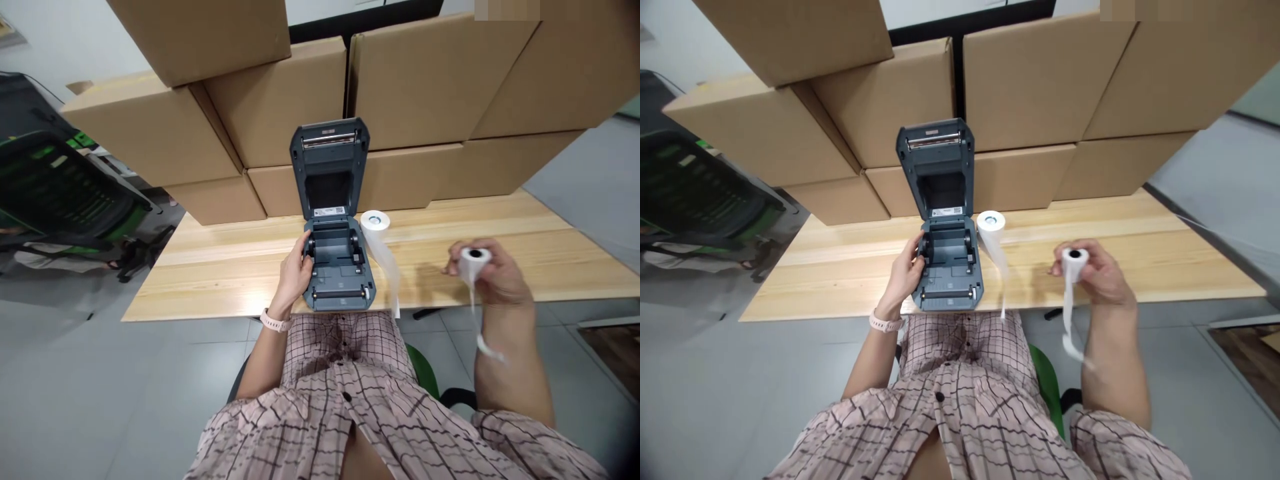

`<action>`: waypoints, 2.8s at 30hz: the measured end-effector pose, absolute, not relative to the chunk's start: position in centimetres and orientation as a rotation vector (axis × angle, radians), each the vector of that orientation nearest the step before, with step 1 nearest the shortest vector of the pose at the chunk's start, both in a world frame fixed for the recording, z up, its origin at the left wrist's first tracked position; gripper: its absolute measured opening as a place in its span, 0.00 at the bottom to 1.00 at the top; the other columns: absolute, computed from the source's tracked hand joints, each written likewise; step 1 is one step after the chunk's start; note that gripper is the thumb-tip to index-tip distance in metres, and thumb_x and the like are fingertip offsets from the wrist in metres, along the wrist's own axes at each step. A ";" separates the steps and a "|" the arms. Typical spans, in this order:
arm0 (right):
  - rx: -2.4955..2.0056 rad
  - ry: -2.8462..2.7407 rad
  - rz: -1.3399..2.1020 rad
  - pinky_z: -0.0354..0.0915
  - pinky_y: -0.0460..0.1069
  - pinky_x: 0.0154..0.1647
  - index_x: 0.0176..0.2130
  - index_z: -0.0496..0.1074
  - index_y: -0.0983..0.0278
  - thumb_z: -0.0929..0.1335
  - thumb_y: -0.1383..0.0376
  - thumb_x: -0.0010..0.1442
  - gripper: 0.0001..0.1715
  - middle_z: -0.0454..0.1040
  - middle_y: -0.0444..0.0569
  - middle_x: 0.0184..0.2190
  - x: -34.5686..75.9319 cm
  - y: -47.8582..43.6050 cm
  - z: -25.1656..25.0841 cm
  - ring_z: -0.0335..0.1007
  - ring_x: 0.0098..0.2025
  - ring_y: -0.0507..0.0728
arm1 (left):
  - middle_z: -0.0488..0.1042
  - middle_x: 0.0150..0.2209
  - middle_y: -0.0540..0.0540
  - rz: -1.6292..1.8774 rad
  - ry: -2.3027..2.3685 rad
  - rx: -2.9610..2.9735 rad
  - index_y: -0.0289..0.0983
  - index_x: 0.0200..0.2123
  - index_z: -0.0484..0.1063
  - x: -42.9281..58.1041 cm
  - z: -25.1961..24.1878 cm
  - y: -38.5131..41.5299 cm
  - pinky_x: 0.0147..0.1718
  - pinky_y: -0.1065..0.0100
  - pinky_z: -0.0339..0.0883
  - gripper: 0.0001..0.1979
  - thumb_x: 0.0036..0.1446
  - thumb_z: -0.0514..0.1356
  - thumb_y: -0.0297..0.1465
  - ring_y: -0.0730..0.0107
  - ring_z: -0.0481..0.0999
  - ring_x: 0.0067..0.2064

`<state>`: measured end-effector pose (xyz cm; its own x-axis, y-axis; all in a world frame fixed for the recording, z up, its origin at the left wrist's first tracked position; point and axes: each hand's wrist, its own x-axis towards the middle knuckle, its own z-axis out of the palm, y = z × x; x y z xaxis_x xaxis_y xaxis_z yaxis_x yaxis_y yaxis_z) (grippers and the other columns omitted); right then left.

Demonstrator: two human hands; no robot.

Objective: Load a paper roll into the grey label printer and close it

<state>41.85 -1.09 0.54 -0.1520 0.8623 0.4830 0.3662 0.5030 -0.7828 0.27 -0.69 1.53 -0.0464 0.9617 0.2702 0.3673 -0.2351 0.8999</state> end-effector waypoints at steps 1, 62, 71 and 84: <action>-1.057 -1.705 0.745 0.77 0.64 0.34 0.50 0.70 0.48 0.65 0.34 0.65 0.27 0.81 0.56 0.36 41.7 -1.1 -0.1 0.81 0.27 0.65 | 0.82 0.55 0.41 1.264 1.441 1.648 0.44 0.69 0.71 0.3 1.6 -0.7 0.53 0.51 0.75 0.33 0.59 0.59 0.26 0.54 0.82 0.52; -1.061 -3.045 0.537 0.72 0.59 0.48 0.54 0.74 0.63 0.77 0.45 0.53 0.37 0.81 0.60 0.55 19.6 8.1 12.7 0.79 0.52 0.72 | 0.75 0.68 0.42 1.190 1.394 1.645 0.47 0.75 0.58 -0.1 1.5 -0.7 0.62 0.49 0.74 0.37 0.65 0.57 0.26 0.53 0.81 0.61; -1.130 -3.174 0.643 0.72 0.61 0.52 0.59 0.74 0.66 0.74 0.42 0.60 0.40 0.80 0.64 0.58 18.2 9.4 10.9 0.79 0.55 0.74 | 0.80 0.62 0.43 1.154 1.454 1.720 0.44 0.71 0.68 0.2 2.4 -1.0 0.59 0.54 0.74 0.34 0.62 0.54 0.23 0.57 0.82 0.58; -0.833 -2.741 0.456 0.67 0.66 0.71 0.69 0.71 0.59 0.60 0.53 0.78 0.29 0.71 0.55 0.71 24.4 -1.9 8.0 0.69 0.71 0.66 | 0.77 0.66 0.42 1.165 1.438 1.720 0.41 0.60 0.79 0.2 2.1 -1.2 0.65 0.51 0.70 0.25 0.65 0.53 0.25 0.55 0.78 0.65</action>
